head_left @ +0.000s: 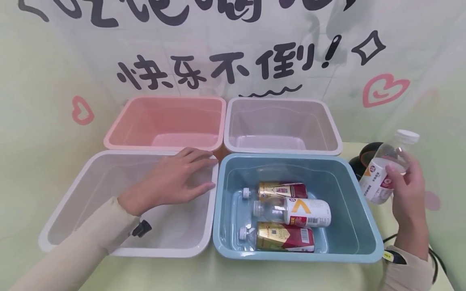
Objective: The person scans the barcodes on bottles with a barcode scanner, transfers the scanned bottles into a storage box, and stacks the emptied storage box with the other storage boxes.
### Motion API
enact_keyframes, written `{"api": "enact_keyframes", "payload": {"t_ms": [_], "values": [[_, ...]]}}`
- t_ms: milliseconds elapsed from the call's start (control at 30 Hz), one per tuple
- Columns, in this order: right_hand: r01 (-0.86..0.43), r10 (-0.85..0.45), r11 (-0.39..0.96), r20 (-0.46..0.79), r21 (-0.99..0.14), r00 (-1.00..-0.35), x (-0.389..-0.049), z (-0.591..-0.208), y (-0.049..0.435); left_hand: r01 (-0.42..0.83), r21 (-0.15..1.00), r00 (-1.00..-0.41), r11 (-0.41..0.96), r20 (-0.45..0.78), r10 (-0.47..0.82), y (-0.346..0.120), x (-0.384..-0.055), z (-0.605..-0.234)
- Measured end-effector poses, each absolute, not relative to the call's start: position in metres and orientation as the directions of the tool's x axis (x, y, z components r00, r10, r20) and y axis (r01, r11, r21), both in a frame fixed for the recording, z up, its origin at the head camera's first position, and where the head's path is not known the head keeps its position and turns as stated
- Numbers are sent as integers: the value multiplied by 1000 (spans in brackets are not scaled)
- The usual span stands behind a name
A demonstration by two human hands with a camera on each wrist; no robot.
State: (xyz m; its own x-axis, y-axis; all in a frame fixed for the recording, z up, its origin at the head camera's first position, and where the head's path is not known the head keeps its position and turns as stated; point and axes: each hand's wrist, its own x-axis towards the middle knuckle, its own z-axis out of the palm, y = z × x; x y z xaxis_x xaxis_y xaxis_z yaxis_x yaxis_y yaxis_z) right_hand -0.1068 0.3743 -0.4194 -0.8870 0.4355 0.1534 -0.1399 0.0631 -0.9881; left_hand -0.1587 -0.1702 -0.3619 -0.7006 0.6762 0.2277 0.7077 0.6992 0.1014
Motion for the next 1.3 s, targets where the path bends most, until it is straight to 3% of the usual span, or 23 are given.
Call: {"api": "enact_keyframes", "payload": {"t_ms": [233, 700, 1033, 1300], "values": [[-72, 478, 148, 135, -986, -868, -98, -418, 376, 712, 118, -699, 693, 224, 680, -166, -152, -367], [-138, 528, 9, 122, -990, -840, -103, -418, 369, 711, 102, -696, 696, 248, 674, -169, -153, -366], [-78, 492, 68, 102, -995, -865, -106, -422, 369, 715, 104, -691, 691, 251, 677, -171, -154, -366], [-316, 407, -166, 227, -934, -885, -113, -424, 367, 707, 104, -700, 700, 245, 671, -170, -157, -361]]}}
